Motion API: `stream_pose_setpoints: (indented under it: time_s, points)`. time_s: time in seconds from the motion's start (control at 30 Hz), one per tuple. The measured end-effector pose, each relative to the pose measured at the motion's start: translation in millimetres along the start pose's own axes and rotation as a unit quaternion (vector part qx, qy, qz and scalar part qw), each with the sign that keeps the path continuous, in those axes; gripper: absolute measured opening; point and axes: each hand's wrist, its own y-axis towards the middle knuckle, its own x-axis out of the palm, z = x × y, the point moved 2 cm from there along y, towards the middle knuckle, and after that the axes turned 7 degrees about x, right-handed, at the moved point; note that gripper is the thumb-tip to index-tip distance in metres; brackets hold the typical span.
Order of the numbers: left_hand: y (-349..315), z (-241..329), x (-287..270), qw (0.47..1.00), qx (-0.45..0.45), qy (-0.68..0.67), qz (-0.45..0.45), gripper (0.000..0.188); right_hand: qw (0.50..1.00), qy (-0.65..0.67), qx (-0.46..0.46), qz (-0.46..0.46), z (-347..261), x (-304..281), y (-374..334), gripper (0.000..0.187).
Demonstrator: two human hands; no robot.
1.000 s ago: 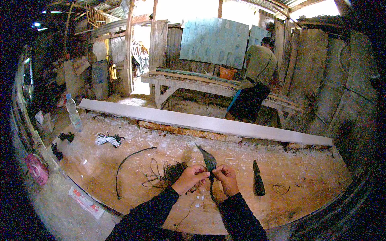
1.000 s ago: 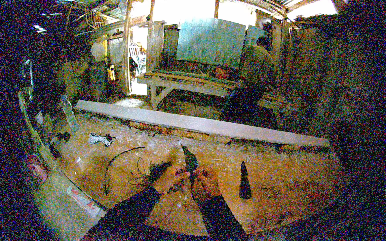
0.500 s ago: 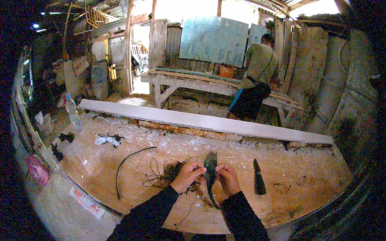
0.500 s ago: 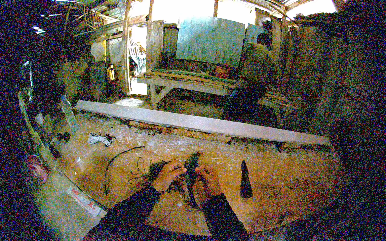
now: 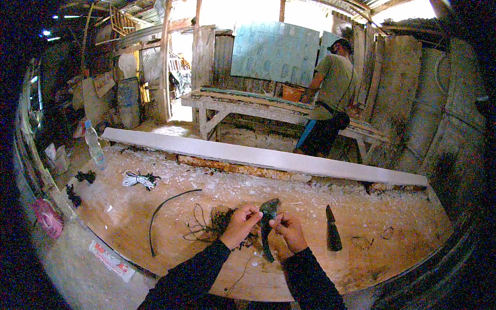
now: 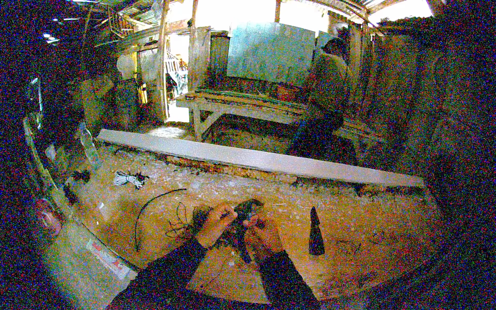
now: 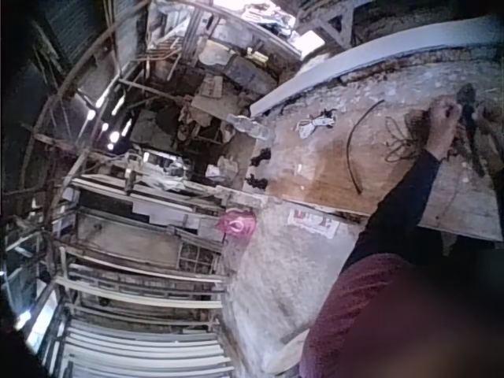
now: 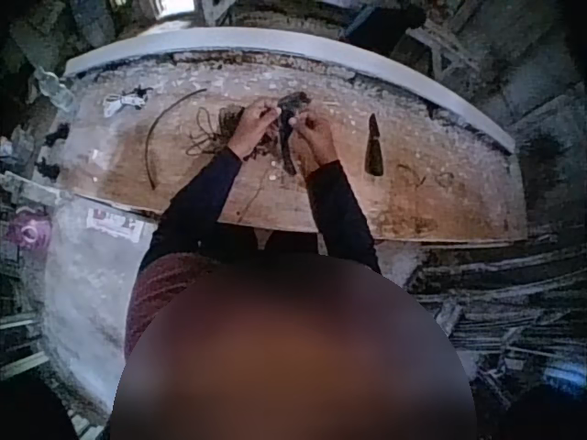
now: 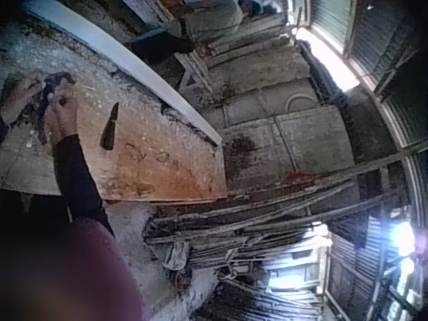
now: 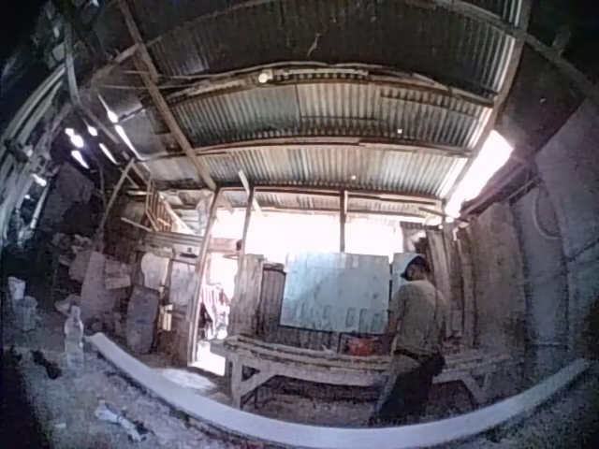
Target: The person sorts and organizes a pile of black cables on a wooden workbench. They pick up individual cables, untangle them, and place them into a neat pile. Another person works in the background at a separate bench.
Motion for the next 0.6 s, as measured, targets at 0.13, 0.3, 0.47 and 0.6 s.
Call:
stream_pose_setpoints:
  time_s: [0.13,0.3,0.47,0.6]
  points:
    - [-0.2,-1.9,3.3,1.000,-0.003,-0.009,0.026,0.013,0.999,-0.018,-0.025,-0.033,-0.3,3.1,-0.1,0.021]
    - [-4.4,5.8,5.8,0.997,-0.035,0.051,-0.052,0.018,0.999,0.003,-0.044,-0.007,2.9,1.0,1.9,0.016]
    - [-2.8,11.4,3.2,0.991,-0.074,0.075,-0.083,0.021,0.997,0.078,0.010,-0.014,6.9,-5.7,3.2,0.010]
    - [-2.6,14.0,3.7,0.994,-0.066,0.035,-0.074,0.021,0.984,0.173,0.041,-0.028,10.0,-4.9,4.5,0.009]
